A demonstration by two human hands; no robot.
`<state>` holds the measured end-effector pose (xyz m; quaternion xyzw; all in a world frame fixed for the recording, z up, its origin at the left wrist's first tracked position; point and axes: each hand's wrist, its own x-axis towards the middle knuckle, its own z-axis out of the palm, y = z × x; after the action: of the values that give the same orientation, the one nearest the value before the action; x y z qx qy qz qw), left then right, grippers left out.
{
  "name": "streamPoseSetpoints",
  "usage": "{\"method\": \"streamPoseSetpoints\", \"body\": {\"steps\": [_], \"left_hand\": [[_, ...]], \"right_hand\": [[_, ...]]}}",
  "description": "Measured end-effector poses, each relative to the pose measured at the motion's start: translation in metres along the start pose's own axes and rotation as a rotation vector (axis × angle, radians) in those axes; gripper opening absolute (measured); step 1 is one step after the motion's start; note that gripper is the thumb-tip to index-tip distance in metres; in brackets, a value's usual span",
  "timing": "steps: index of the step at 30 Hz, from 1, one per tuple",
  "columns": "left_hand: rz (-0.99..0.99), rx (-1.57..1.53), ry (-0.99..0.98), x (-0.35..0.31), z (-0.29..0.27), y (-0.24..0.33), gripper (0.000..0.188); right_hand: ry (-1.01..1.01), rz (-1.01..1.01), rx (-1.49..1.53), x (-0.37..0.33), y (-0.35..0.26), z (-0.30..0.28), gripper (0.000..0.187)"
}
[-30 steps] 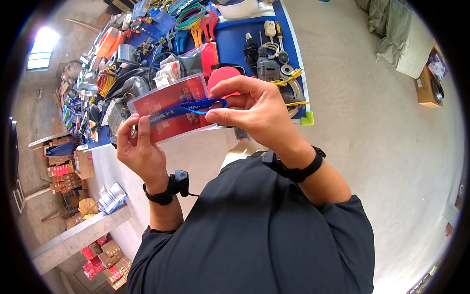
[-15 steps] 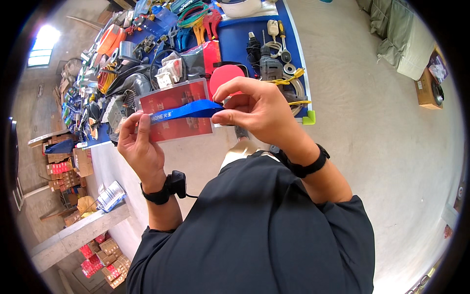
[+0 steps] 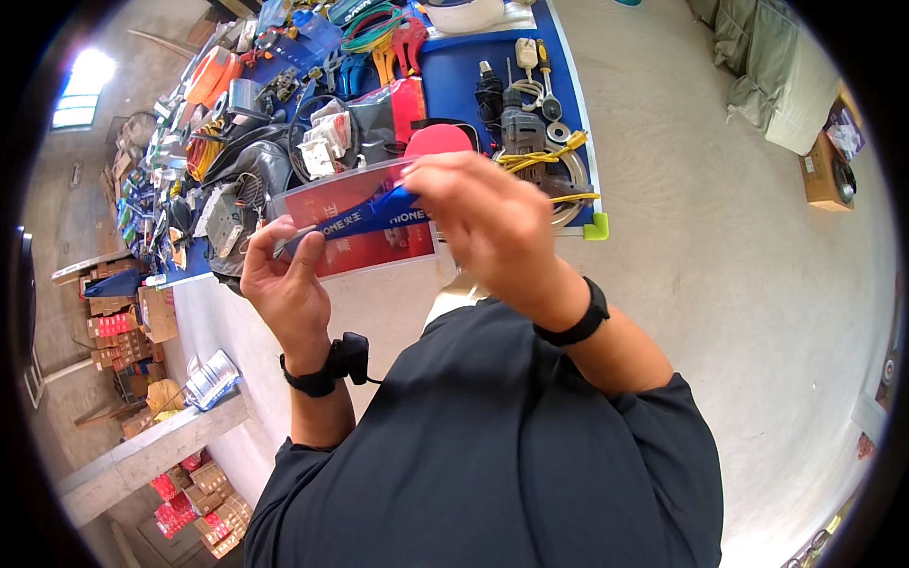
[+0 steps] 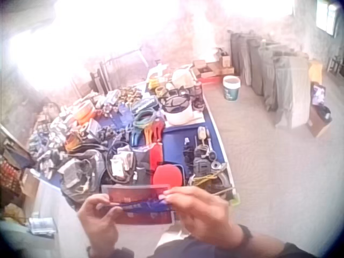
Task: The person attaches a blue lanyard strap to a red ID card holder by sliding the strap through the clip and securing it.
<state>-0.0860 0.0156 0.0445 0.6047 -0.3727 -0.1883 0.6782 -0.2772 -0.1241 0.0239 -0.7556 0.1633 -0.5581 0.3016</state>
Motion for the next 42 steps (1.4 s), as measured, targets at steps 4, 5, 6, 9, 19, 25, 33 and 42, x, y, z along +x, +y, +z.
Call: {"method": "streamPoseSetpoints", "body": {"steps": [4, 5, 6, 9, 19, 25, 33, 42], "left_hand": [[0.118, 0.032, 0.038, -0.004, 0.005, 0.000, 0.026], [0.160, 0.040, 0.055, -0.005, 0.006, 0.000, 0.027], [0.192, 0.069, 0.060, -0.008, 0.007, 0.001, 0.027], [0.282, 0.140, 0.086, -0.015, 0.011, 0.000, 0.027], [0.442, 0.323, 0.126, -0.025, 0.012, -0.011, 0.024], [0.343, 0.215, 0.165, -0.022, 0.016, -0.009, 0.023], [0.222, 0.088, 0.201, -0.012, 0.013, -0.009, 0.022], [0.090, 0.004, 0.156, -0.011, 0.012, -0.020, 0.017]], "right_hand": [[-0.086, -0.208, -0.152, -0.002, -0.008, 0.008, 0.031], [-0.099, -0.221, -0.202, -0.005, -0.008, 0.011, 0.031], [-0.079, -0.173, -0.217, -0.010, -0.007, 0.016, 0.027], [-0.032, -0.005, -0.178, -0.014, -0.008, 0.024, 0.022], [-0.121, 0.337, -0.294, -0.014, -0.016, 0.027, 0.029], [-0.244, 0.265, -0.212, -0.018, -0.008, 0.024, 0.027], [-0.373, 0.291, -0.117, -0.012, -0.009, 0.023, 0.028], [-0.399, 0.101, -0.287, -0.020, 0.007, 0.026, 0.022]]}}
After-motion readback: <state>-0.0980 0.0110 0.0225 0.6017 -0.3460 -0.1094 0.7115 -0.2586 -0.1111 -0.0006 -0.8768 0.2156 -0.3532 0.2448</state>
